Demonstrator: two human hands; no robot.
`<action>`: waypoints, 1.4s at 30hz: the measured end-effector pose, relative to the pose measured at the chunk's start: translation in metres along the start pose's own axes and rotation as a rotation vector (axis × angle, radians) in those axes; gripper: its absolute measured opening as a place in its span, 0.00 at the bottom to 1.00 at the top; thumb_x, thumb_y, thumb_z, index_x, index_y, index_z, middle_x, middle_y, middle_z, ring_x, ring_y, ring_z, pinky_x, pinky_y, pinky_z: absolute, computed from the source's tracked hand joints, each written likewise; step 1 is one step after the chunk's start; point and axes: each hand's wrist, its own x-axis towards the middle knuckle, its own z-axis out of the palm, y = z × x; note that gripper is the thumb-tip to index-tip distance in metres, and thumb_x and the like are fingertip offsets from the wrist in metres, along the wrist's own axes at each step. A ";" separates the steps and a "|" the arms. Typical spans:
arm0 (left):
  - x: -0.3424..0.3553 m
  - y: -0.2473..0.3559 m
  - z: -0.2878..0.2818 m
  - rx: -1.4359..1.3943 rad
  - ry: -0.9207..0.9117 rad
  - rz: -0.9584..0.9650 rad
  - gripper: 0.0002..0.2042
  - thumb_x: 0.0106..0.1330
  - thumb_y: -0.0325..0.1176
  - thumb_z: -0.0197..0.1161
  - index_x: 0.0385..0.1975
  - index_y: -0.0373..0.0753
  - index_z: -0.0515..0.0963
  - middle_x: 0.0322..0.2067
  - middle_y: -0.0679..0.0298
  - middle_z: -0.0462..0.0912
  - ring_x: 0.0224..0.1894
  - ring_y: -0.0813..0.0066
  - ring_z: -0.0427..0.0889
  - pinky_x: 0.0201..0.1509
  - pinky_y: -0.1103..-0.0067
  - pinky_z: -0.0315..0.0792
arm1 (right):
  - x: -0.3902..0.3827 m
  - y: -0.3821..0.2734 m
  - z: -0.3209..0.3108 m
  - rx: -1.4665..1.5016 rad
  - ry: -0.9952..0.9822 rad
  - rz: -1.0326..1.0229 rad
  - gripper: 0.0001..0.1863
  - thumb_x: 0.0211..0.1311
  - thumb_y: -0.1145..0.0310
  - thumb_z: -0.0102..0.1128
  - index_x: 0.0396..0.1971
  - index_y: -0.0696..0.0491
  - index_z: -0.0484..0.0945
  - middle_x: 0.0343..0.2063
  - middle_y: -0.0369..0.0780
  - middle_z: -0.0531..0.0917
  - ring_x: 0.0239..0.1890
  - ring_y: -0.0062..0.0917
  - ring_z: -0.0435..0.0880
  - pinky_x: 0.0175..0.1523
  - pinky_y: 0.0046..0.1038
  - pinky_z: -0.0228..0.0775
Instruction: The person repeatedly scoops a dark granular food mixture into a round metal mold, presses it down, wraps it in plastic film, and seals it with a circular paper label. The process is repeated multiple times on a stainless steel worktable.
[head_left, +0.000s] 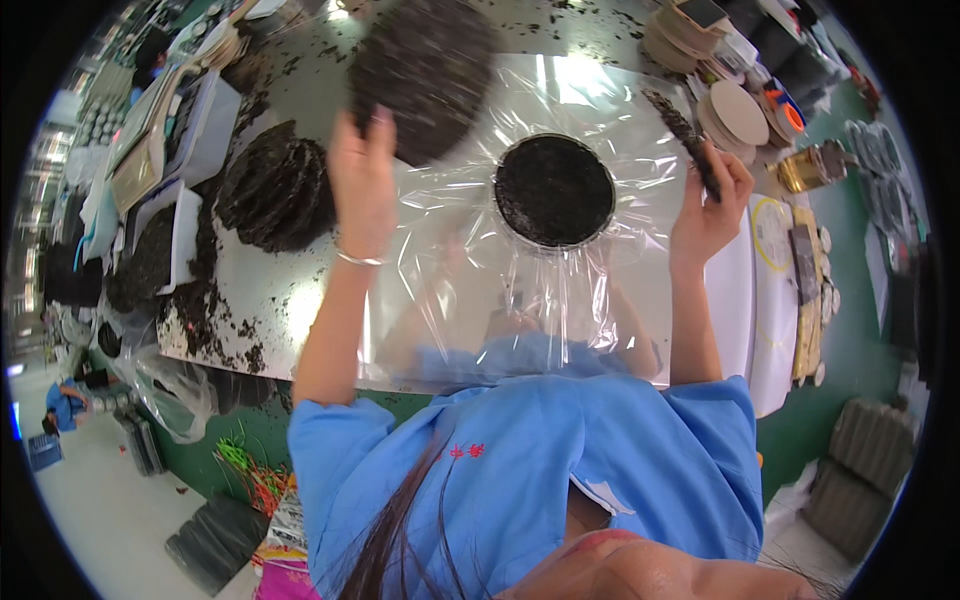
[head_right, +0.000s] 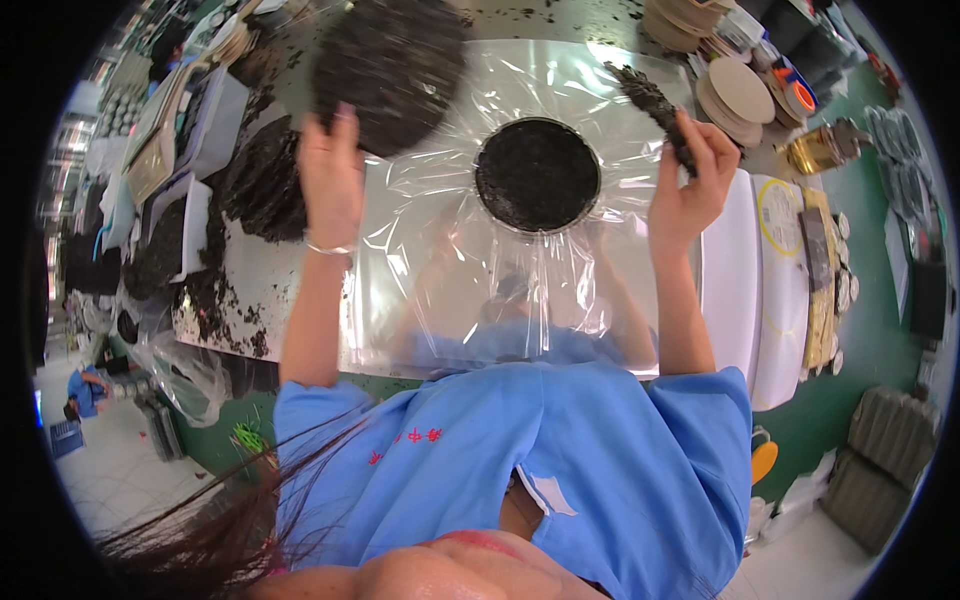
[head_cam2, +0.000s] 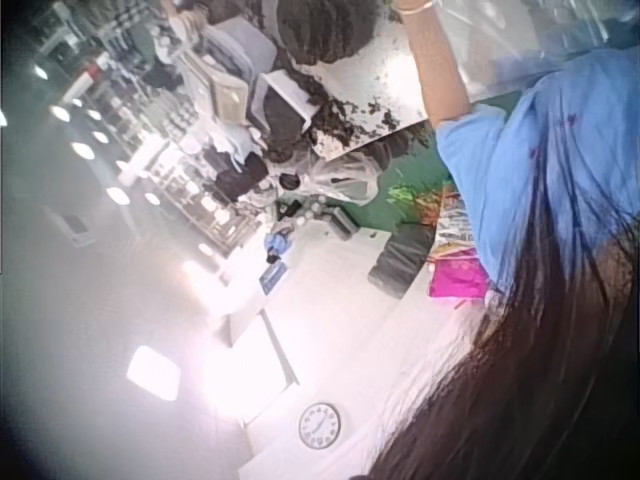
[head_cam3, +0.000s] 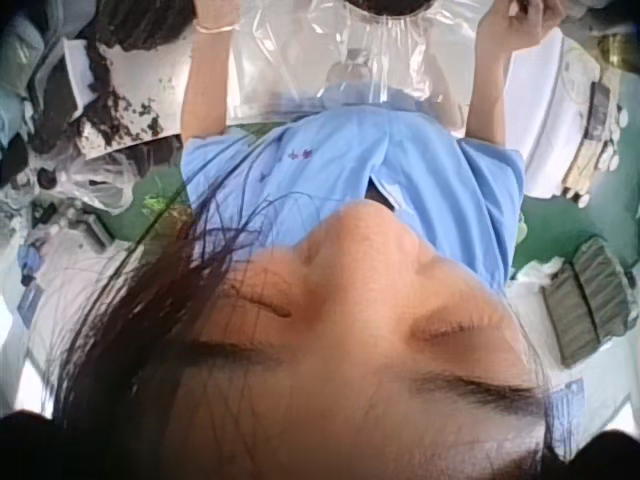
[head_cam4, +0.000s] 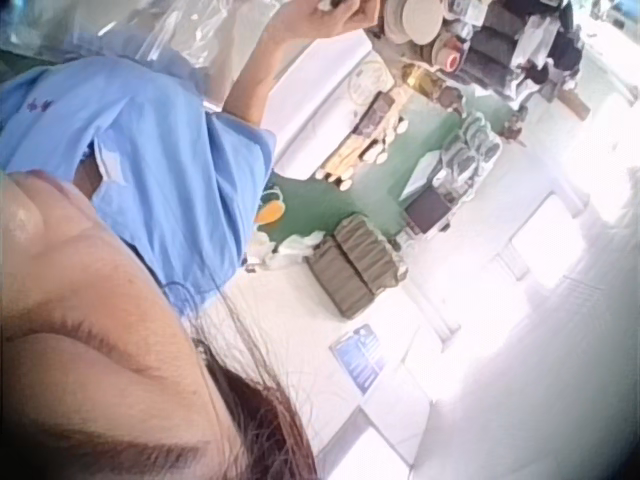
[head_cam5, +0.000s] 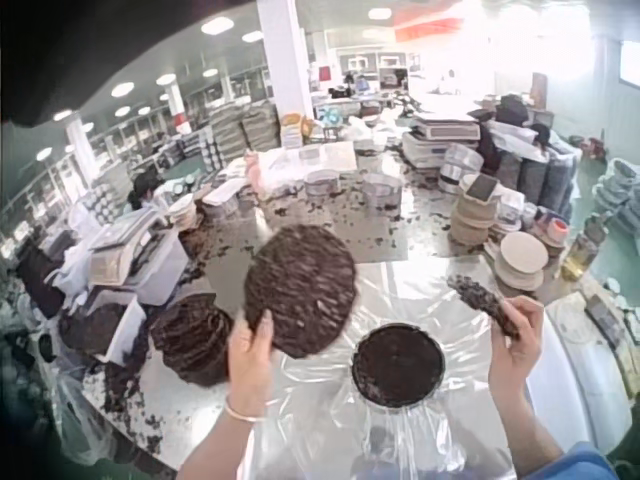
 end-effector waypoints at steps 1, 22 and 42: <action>-0.020 -0.009 0.027 -0.320 -0.002 -0.259 0.19 0.79 0.37 0.57 0.65 0.36 0.71 0.59 0.61 0.80 0.56 0.74 0.80 0.61 0.76 0.75 | -0.002 -0.008 -0.002 -0.105 0.008 -0.122 0.24 0.55 0.89 0.63 0.51 0.55 0.87 0.52 0.42 0.80 0.49 0.28 0.82 0.58 0.29 0.76; -0.080 -0.088 0.093 0.605 -0.128 0.184 0.40 0.59 0.29 0.77 0.70 0.38 0.61 0.57 0.49 0.71 0.64 0.55 0.72 0.71 0.63 0.64 | -0.085 0.029 -0.024 -0.158 -0.922 -0.202 0.36 0.47 0.79 0.67 0.63 0.48 0.79 0.64 0.40 0.76 0.70 0.39 0.71 0.73 0.43 0.66; -0.018 -0.150 0.144 1.044 -1.362 0.381 0.56 0.55 0.63 0.72 0.81 0.64 0.43 0.82 0.67 0.28 0.81 0.41 0.22 0.75 0.36 0.24 | -0.077 0.019 0.009 -0.354 -1.123 -0.301 0.16 0.64 0.59 0.62 0.39 0.58 0.77 0.40 0.43 0.78 0.50 0.36 0.76 0.66 0.39 0.63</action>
